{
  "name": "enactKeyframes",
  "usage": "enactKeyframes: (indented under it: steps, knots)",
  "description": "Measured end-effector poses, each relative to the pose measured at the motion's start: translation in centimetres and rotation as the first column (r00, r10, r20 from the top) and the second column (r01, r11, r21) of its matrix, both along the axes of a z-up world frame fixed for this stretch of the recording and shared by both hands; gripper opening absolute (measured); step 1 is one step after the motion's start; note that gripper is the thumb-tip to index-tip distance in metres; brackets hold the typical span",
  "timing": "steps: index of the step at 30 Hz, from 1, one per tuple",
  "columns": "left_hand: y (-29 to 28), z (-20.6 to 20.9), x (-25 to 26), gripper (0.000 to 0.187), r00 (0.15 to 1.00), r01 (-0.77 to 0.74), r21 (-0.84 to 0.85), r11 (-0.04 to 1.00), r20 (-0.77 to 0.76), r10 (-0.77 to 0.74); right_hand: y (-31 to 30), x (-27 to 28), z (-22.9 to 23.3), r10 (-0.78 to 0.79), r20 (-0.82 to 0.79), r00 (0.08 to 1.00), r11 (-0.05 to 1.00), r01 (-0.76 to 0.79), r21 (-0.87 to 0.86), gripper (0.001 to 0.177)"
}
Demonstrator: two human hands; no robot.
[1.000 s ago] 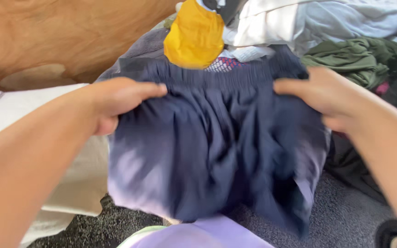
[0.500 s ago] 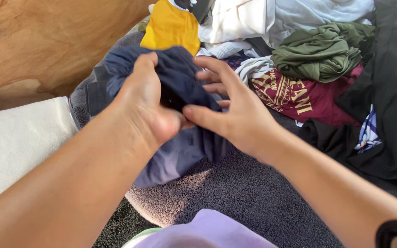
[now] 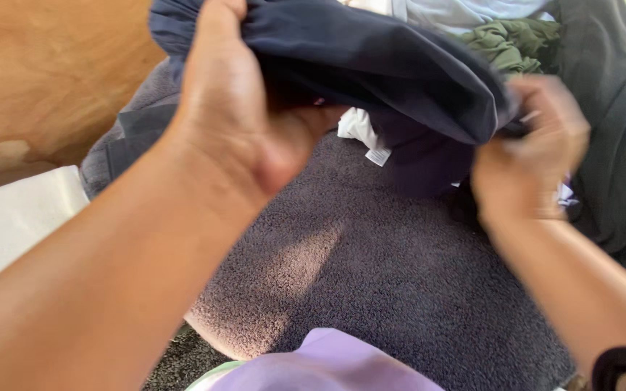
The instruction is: The person folds several garments one by one on a gray towel-covered surface. They smooth and fold a light gray t-shirt, a dark polo shirt, a light-colored short, dark shorts, and an olive green short, placing each folded item on a nearby white table.
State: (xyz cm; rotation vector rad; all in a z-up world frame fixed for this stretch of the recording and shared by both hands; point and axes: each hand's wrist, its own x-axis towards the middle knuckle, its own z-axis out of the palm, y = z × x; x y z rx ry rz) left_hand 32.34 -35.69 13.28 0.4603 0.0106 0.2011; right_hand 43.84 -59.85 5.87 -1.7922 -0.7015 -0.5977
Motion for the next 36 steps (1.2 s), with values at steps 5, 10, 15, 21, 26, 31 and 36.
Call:
enactKeyframes:
  steps: [5, 10, 15, 21, 26, 31, 36]
  knots:
    - [2.9, -5.6, -3.0, 0.061, 0.997, 0.051, 0.060, 0.997, -0.067, -0.047, -4.7, -2.1, 0.8, -0.066, 0.460, 0.885, 0.854, 0.289, -0.433, 0.031]
    - [2.8, -12.7, -9.1, 0.060, 0.694, -0.163, 0.134, 0.978, -0.688, 0.210, -2.3, -9.9, -5.9, 0.026, -0.090, 0.996, 0.639, -0.086, -0.764, 0.038]
    - [3.0, -17.0, -12.1, 0.064, 0.149, 0.012, 0.620, 0.785, -0.777, 0.612, -4.8, -11.5, -8.9, -0.081, -0.561, 0.824, 0.774, -0.303, -0.557, 0.031]
    - [3.2, -17.8, -11.9, 0.072, 0.089, 0.432, 0.895, -0.112, 0.081, 0.993, -2.7, -8.1, -9.2, -0.407, -0.758, 0.510, 0.859, -0.068, -0.507, 0.029]
    - [6.0, -16.5, -13.4, 0.029, 0.311, 0.666, 0.745, -0.036, -0.234, 0.921, -0.7, -8.0, -9.9, -0.425, -0.702, 0.571, 0.809, -0.108, -0.578, 0.030]
    - [8.1, -16.4, -14.2, 0.026, 0.320, 0.502, 0.865, -0.016, -0.169, 0.932, -4.0, -6.4, -10.1, -0.462, -0.705, 0.538, 0.886, 0.242, -0.396, 0.030]
    - [8.5, -16.4, -14.0, 0.028, 0.411, 0.402, 0.913, 0.074, -0.252, 0.876, -1.7, -6.8, -10.4, -0.273, -0.848, 0.454, 0.928, -0.109, -0.357, 0.034]
